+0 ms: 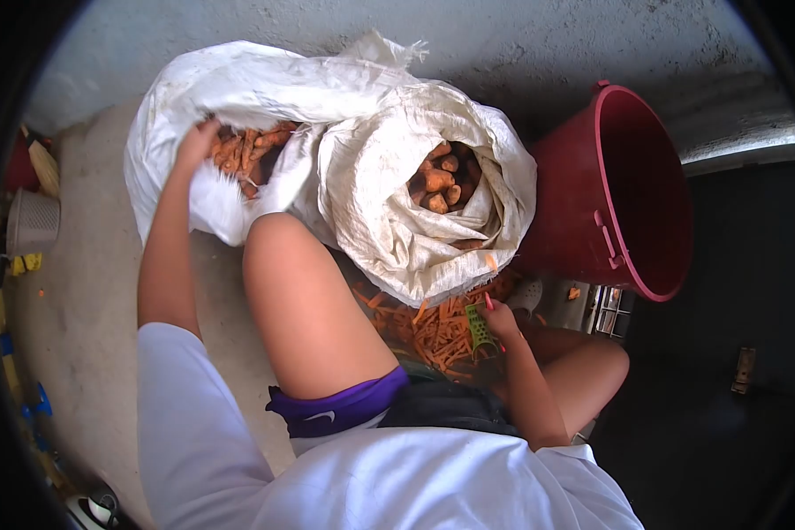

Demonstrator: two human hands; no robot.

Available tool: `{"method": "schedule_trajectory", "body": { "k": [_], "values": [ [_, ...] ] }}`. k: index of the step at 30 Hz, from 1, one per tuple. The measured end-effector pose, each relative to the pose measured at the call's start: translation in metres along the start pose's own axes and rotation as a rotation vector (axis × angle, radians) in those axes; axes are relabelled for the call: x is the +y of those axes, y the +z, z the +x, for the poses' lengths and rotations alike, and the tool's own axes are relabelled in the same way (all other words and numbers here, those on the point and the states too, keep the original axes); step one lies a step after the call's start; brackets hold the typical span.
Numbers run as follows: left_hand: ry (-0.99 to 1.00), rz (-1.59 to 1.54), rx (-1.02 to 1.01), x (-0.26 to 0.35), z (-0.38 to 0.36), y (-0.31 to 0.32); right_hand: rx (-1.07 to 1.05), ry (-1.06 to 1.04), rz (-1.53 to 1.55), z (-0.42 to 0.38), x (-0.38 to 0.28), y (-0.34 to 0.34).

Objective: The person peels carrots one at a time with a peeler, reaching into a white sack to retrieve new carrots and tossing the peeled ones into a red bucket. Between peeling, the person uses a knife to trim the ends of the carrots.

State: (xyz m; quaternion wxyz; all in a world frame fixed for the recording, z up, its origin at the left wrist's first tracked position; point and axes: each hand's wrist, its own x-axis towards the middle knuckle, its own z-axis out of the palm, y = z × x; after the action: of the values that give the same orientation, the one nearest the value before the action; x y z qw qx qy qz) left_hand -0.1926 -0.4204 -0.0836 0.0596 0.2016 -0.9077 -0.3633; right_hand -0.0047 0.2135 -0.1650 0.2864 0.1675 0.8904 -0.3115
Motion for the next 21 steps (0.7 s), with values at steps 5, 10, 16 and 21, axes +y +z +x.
{"method": "schedule_trajectory", "body": {
  "k": [5, 10, 16, 21],
  "values": [
    [-0.174, -0.953, 0.075, 0.104, 0.005, -0.043, -0.009, 0.038, -0.026, 0.007, 0.002, 0.009],
    [-0.271, -1.192, 0.025, 0.109, 0.016, -0.029, -0.04, 0.024, 0.02, 0.016, 0.014, 0.012],
    [-0.108, -0.881, -0.5, 0.136, -0.017, 0.001, -0.064, 0.011, 0.002, 0.009, 0.007, 0.008],
    [-0.149, -0.348, -0.442, 0.125, -0.044, 0.017, 0.01, 0.033, -0.027, 0.009, 0.02, 0.01]
  ]
}}
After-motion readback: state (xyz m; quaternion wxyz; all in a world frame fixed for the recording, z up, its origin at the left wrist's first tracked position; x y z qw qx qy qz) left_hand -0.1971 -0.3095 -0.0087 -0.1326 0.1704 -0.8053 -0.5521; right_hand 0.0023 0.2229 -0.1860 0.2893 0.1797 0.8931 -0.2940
